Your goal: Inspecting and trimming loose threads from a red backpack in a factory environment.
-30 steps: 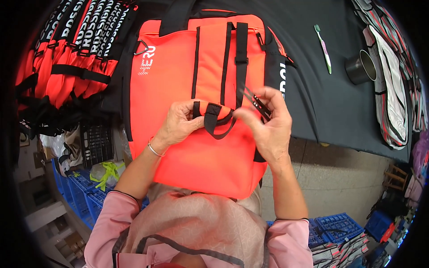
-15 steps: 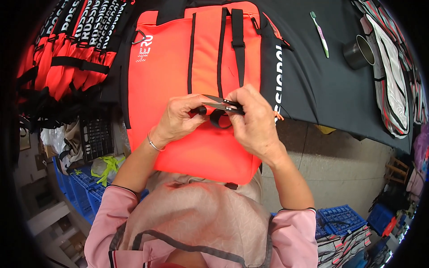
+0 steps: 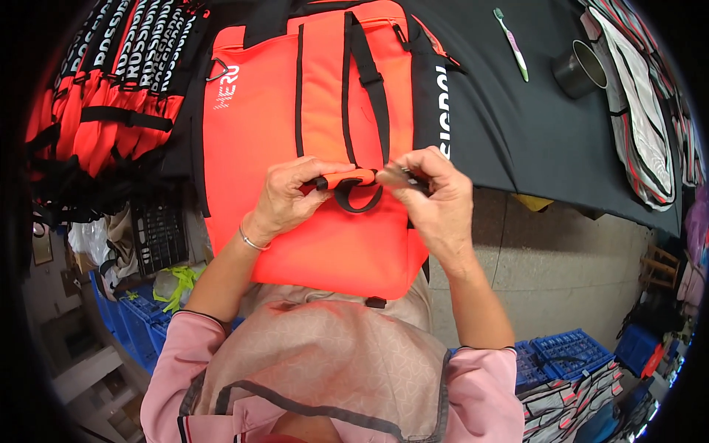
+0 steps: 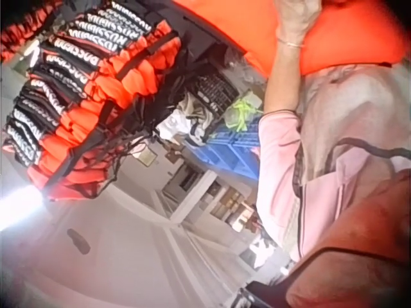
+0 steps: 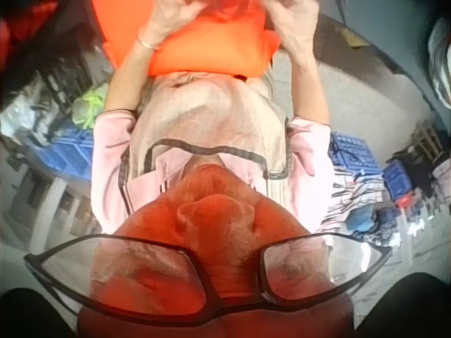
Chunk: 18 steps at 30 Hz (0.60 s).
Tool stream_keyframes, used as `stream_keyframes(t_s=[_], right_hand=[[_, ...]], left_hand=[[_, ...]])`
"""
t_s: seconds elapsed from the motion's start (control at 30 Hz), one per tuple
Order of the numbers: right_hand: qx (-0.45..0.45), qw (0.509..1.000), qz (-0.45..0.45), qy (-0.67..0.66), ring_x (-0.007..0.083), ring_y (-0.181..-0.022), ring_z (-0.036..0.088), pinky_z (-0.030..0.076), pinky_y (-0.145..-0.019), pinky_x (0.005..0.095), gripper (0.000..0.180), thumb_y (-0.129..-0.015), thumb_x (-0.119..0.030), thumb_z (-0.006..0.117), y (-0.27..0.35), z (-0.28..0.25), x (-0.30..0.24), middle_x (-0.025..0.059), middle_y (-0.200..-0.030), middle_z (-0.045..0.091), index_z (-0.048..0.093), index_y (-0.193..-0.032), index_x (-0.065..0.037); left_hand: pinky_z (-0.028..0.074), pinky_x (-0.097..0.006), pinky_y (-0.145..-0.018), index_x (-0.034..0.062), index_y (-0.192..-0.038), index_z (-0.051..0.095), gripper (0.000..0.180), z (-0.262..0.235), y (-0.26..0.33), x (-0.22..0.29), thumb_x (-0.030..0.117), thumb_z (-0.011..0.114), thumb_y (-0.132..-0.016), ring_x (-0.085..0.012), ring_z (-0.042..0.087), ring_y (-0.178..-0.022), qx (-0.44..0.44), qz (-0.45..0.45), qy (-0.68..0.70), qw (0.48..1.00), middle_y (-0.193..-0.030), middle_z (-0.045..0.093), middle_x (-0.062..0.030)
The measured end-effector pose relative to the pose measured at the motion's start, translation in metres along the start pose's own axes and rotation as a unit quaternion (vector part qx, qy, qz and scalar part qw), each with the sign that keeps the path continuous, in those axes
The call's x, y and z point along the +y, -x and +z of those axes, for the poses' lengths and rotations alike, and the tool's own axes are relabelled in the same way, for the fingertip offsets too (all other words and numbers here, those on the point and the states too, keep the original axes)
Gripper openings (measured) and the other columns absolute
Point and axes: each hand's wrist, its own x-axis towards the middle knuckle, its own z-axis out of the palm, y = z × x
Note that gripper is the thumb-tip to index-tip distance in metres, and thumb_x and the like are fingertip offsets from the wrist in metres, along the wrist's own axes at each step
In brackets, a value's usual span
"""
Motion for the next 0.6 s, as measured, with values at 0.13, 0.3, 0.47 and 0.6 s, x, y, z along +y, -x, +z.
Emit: stream_keyframes(t_s=[0.13,0.3,0.47,0.6], right_hand=[[0.034,0.99,0.118,-0.065,0.0054,-0.088,0.059,0.047,-0.079,0.0211,0.016,-0.088,-0.007,0.071,0.009,0.004,-0.019,0.0054,-0.101,0.065,0.066,-0.101,0.001],[0.063,0.993,0.069,0.069,0.0087,-0.069,0.064,0.052,-0.064,0.0233,0.02,-0.088,-0.012,0.073,0.033,-0.002,-0.013,0.0059,-0.081,0.069,0.066,-0.099,0.003],[0.063,0.992,0.071,0.083,0.0094,-0.071,0.063,0.051,-0.065,0.0249,0.019,-0.086,-0.012,0.074,0.039,0.003,-0.003,0.0074,-0.081,0.069,0.066,-0.096,0.002],[0.055,0.987,0.046,0.141,0.0139,-0.065,0.061,0.049,-0.061,0.0278,0.018,-0.084,-0.012,0.076,0.031,0.009,-0.007,0.0086,-0.076,0.066,0.066,-0.093,0.0]], left_hand=[[0.057,-0.031,-0.068,0.0055,-0.107,0.072,0.042,0.008,0.003,-0.006,-0.011,0.067,-0.068,-0.0231,0.072,-0.085,0.064,0.114,-0.092,0.987,-0.096,0.074,-0.0103],[0.058,-0.033,-0.066,0.004,-0.106,0.071,0.042,0.012,0.003,-0.012,-0.01,0.065,-0.067,-0.0257,0.073,-0.086,0.116,0.191,-0.148,0.963,-0.096,0.074,-0.0106],[0.058,-0.032,-0.065,0.0041,-0.107,0.07,0.043,0.015,-0.001,-0.013,-0.01,0.065,-0.067,-0.0263,0.073,-0.088,0.118,0.21,-0.166,0.956,-0.096,0.074,-0.0101],[0.058,-0.032,-0.065,0.0043,-0.107,0.07,0.04,0.015,0.0,-0.013,-0.008,0.067,-0.069,-0.0262,0.073,-0.088,0.119,0.213,-0.173,0.954,-0.096,0.074,-0.0101]])
